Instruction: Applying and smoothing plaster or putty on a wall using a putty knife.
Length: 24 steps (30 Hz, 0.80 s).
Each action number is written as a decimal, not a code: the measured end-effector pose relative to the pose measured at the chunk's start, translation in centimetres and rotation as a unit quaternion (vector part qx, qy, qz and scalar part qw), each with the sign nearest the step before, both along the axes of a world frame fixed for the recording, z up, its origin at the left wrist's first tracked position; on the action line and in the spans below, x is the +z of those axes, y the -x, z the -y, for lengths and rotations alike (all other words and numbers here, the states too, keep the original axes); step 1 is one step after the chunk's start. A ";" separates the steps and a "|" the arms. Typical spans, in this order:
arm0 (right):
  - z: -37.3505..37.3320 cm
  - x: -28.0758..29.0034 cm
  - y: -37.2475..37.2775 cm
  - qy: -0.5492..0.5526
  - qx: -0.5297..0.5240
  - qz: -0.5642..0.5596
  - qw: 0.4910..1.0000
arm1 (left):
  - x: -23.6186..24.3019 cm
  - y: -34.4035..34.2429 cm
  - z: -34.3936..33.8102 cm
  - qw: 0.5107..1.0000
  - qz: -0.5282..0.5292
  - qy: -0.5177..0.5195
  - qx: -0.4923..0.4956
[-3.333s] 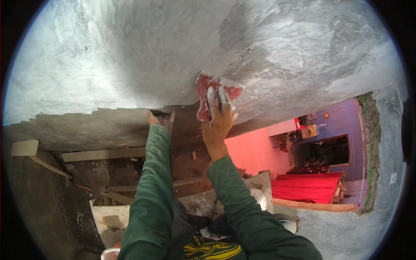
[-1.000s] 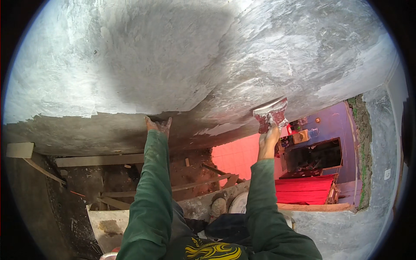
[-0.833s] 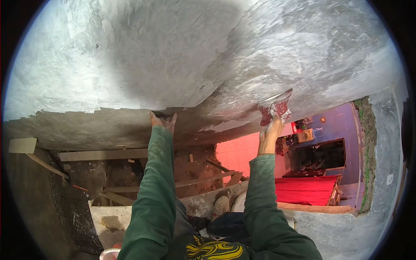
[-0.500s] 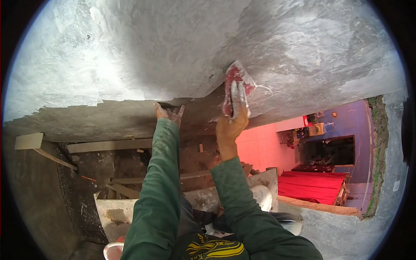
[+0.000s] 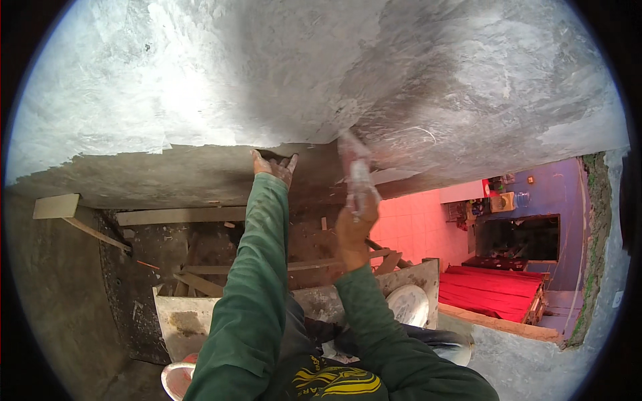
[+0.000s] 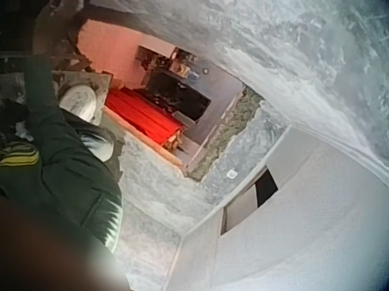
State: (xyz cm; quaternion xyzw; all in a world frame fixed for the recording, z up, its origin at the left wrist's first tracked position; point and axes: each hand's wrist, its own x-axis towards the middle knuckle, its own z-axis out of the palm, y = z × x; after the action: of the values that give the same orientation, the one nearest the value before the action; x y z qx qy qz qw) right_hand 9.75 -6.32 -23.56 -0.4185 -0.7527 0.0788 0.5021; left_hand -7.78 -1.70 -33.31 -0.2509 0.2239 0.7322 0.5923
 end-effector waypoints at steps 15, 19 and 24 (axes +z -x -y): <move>-5.5 -4.0 5.8 0.148 -0.232 -0.177 0.945 | 1.1 -1.1 -0.7 1.000 -0.001 0.018 0.000; 1.2 -3.0 8.5 0.217 -0.112 -0.215 0.946 | 1.0 -0.4 0.1 0.999 -0.002 0.032 0.010; 0.2 -5.6 -1.8 0.339 -0.131 -0.424 0.830 | 1.5 0.1 0.5 0.999 -0.004 0.045 0.022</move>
State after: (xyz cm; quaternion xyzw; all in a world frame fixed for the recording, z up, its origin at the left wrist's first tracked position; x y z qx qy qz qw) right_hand 11.55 -6.48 -29.15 -0.5824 -0.3300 0.4322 0.6043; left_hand -7.84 -2.21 -31.76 -0.2794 0.2531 0.7355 0.5629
